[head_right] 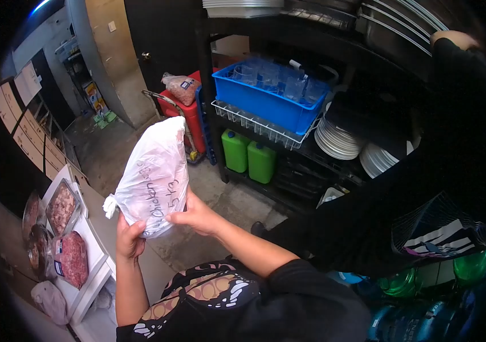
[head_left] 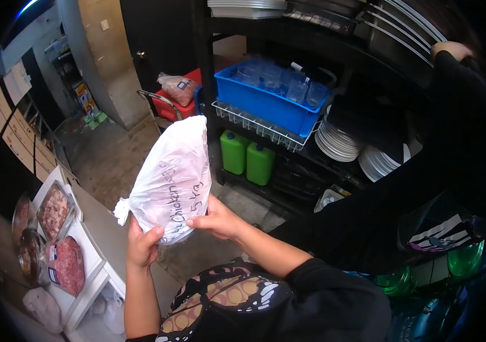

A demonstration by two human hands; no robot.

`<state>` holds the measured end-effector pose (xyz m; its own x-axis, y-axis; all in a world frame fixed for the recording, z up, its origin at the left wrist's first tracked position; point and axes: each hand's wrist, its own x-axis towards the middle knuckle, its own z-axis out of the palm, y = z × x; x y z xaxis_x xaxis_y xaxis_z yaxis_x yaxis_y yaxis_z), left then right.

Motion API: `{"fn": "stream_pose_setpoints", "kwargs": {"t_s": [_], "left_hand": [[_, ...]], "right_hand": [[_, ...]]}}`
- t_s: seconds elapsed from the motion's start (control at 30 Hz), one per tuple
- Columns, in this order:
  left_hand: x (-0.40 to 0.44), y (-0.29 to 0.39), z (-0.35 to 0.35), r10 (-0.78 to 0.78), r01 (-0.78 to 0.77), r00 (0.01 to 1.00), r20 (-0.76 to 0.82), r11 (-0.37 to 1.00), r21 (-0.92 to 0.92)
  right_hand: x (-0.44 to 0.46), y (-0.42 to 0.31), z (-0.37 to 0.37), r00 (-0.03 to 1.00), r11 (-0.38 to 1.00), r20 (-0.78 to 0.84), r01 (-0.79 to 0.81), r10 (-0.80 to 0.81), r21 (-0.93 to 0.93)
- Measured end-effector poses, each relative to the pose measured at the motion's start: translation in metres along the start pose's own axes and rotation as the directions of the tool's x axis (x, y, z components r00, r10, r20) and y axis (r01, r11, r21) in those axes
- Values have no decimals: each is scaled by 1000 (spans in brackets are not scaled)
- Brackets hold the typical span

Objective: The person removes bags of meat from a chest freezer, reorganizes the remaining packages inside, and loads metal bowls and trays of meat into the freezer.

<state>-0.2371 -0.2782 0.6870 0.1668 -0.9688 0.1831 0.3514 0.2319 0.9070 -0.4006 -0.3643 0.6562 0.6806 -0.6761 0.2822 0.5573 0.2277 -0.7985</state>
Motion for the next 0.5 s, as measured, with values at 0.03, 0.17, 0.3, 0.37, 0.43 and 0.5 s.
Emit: {"fn": "stream_pose_setpoints", "kwargs": {"t_s": [0.03, 0.17, 0.3, 0.37, 0.43, 0.5], "left_hand": [[1, 0, 2, 1, -1, 1000, -1, 1000, 2], [5, -1, 3, 6, -6, 1000, 0, 1000, 6], [8, -4, 0, 30, -29, 999, 40, 999, -13], [11, -9, -4, 57, -51, 996, 65, 994, -97], [15, -8, -2, 7, 3, 999, 43, 974, -227], [19, -6, 4, -19, 19, 1000, 5, 974, -228]], "right_hand": [[0, -1, -1, 1000, 1000, 4, -2, 2, -3], [1, -3, -3, 1000, 1000, -1, -9, 9, 20], [2, -3, -5, 1000, 999, -16, 5, -4, 39], [3, -4, -6, 1000, 999, -18, 18, -17, 40], [2, -8, -6, 1000, 998, -17, 1, 1, 68], [1, -10, -7, 1000, 990, -9, -26, 28, 136]]}}
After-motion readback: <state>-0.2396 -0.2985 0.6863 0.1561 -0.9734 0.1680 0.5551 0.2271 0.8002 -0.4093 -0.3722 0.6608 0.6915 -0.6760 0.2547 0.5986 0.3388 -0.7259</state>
